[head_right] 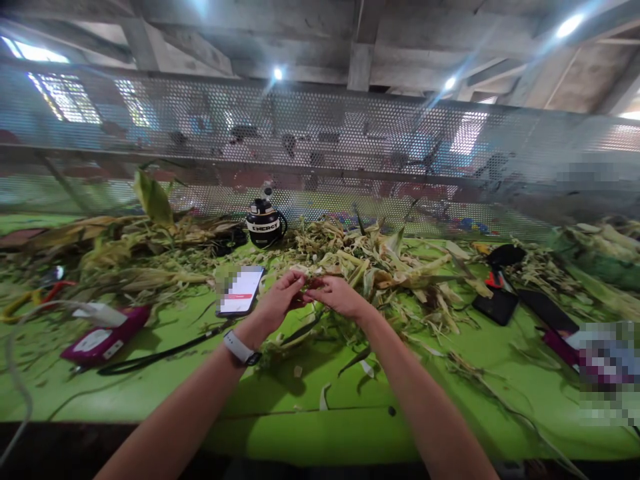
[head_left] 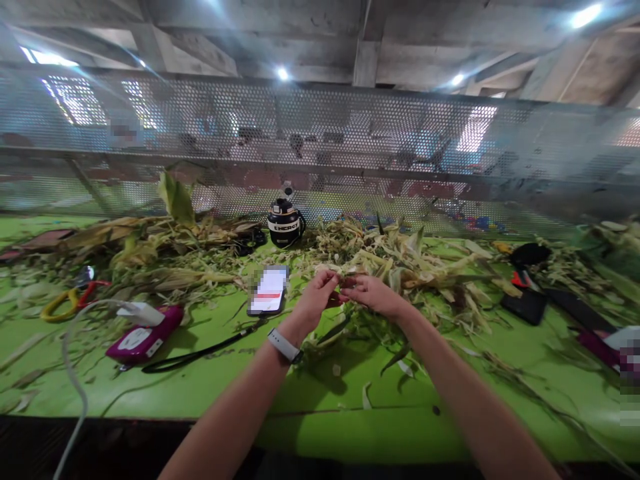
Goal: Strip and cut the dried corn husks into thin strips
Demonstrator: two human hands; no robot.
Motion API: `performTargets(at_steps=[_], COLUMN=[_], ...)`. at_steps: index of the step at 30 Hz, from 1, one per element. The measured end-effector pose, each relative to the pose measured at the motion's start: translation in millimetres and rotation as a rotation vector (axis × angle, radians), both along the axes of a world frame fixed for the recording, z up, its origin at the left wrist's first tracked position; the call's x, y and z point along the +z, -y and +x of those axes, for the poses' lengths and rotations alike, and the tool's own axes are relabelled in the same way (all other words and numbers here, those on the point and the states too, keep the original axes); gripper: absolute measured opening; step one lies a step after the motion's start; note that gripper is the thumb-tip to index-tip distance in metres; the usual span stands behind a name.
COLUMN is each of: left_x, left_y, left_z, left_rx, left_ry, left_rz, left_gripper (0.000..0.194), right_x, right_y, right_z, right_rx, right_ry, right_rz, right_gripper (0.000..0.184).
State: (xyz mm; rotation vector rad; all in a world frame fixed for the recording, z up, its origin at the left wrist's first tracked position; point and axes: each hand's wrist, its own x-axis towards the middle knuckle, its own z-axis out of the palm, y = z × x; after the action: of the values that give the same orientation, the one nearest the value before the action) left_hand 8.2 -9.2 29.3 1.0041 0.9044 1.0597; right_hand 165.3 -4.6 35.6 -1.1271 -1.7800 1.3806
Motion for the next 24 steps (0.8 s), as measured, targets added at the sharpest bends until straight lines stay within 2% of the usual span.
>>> performTargets(at_steps=[5,7,10,12,13,16,18,20,22,24], left_x=[0.6,1.8,3.9,5.6,6.4,8.1,7.7,5.5,1.9,-2.2], left_y=[2.2,3.6,4.5,2.9,1.3,-5.6,-9.4,-10.1,-7.8,-4.3], left_z=[2.1,3.1,3.6,1.2,-1.0,-9.5,-13.3,-12.9,-8.8,-3.0], left_rx=[-0.016,-0.020,-0.011,0.043,0.092,0.323,0.450,0.439,0.318,0.177], left_ry=[0.005,0.019,0.047,0.062,0.067,0.065,0.043,0.001,-0.043,-0.072], left_rz=[-0.008,-0.030,-0.060,-0.049,-0.021,0.150,0.247,0.253,0.175,0.070], left_gripper=[0.005,0.006,0.008,0.008,0.007,0.005,0.007,0.006,0.004,0.002], right_x=[-10.4,-11.9,-13.3,-14.2,-14.5,-12.6,-7.7,-0.6,6.4,10.7], right_y=[-1.6,-3.3,-8.0,-11.2,-12.3,-11.6,-7.9,-2.9,1.9,5.4], right_z=[-12.0,-11.7,-6.3,0.4,4.1,13.9,16.5,15.3,12.0,8.5], right_rx=[-0.094,-0.145,-0.143,-0.159,-0.184,-0.282,-0.231,-0.085,0.032,0.055], right_ry=[-0.119,-0.137,-0.078,0.089,0.237,0.704,0.809,0.703,0.515,0.330], right_rz=[-0.097,-0.058,0.072,0.164,0.217,0.355,0.396,0.381,0.338,0.246], right_gripper=[0.047,0.044,0.033,0.022,0.018,0.014,0.012,0.017,0.027,0.029])
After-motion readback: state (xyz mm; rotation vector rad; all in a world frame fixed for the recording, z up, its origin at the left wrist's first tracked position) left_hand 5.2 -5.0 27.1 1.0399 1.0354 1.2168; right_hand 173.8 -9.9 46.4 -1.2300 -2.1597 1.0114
